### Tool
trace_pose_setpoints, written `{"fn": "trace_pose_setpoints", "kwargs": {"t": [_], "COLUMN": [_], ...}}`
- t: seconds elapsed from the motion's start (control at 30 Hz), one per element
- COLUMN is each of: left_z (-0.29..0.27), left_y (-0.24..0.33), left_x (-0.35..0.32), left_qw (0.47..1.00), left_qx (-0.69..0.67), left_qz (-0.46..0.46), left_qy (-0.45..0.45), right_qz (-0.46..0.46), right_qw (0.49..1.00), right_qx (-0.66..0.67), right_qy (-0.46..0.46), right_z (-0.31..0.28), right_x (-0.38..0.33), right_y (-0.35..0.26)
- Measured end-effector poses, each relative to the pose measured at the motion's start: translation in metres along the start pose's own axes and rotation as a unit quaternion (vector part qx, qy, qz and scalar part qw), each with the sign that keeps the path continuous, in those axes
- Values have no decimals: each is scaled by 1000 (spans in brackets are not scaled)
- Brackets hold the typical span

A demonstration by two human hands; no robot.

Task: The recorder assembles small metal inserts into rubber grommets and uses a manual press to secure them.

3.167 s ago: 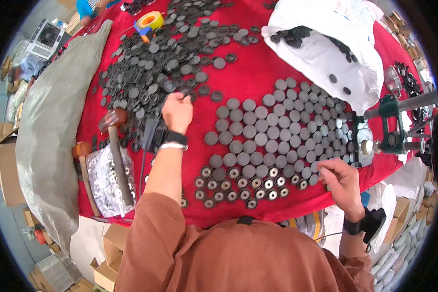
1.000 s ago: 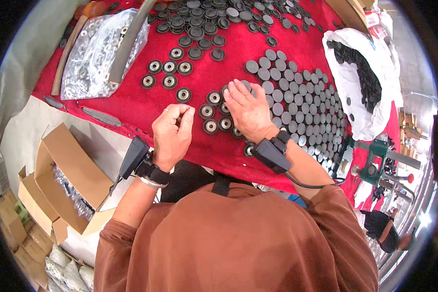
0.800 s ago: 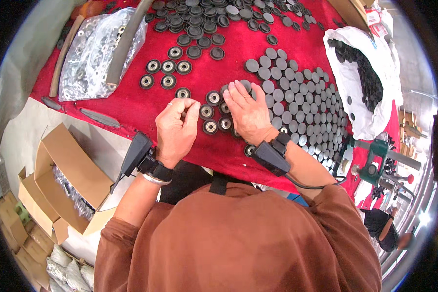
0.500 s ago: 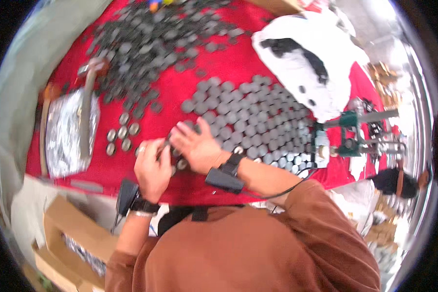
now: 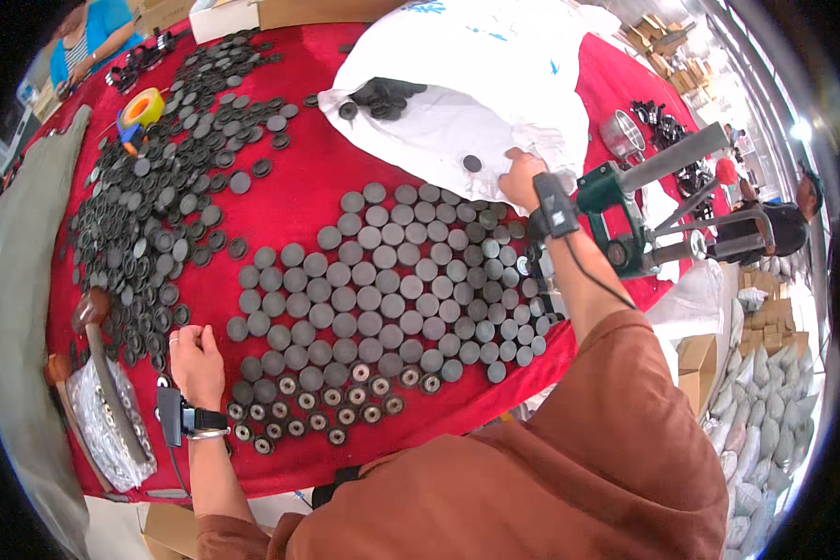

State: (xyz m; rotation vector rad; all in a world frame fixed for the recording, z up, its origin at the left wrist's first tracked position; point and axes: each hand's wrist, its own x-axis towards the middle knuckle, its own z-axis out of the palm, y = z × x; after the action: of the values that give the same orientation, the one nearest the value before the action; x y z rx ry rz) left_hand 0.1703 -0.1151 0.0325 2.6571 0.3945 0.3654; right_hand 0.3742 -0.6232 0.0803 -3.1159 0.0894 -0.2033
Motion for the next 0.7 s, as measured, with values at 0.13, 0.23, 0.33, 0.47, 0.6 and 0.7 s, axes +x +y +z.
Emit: {"fn": "trace_pose_setpoints", "kwargs": {"t": [0.13,0.23,0.33,0.47,0.6,0.7], "left_z": [14,16,15,20,16,14], "left_y": [1,2,4,2,3,4], "left_x": [4,-1,-3,1,0,-1], "left_qw": [996,993,994,994,995,996], "left_qx": [47,28,34,35,29,15], "left_qz": [59,63,51,50,43,31], "left_qy": [55,99,92,86,85,84], "right_qz": [-14,-33,-70,-186,-197,-153], "right_qw": [991,990,985,970,964,948], "right_qx": [-4,4,30,31,68,240], "right_qy": [-136,-138,-157,-155,-166,-141], "right_z": [36,26,29,37,36,43], "right_x": [19,28,35,33,38,39], "right_y": [30,-21,-50,-97,-134,-137]}}
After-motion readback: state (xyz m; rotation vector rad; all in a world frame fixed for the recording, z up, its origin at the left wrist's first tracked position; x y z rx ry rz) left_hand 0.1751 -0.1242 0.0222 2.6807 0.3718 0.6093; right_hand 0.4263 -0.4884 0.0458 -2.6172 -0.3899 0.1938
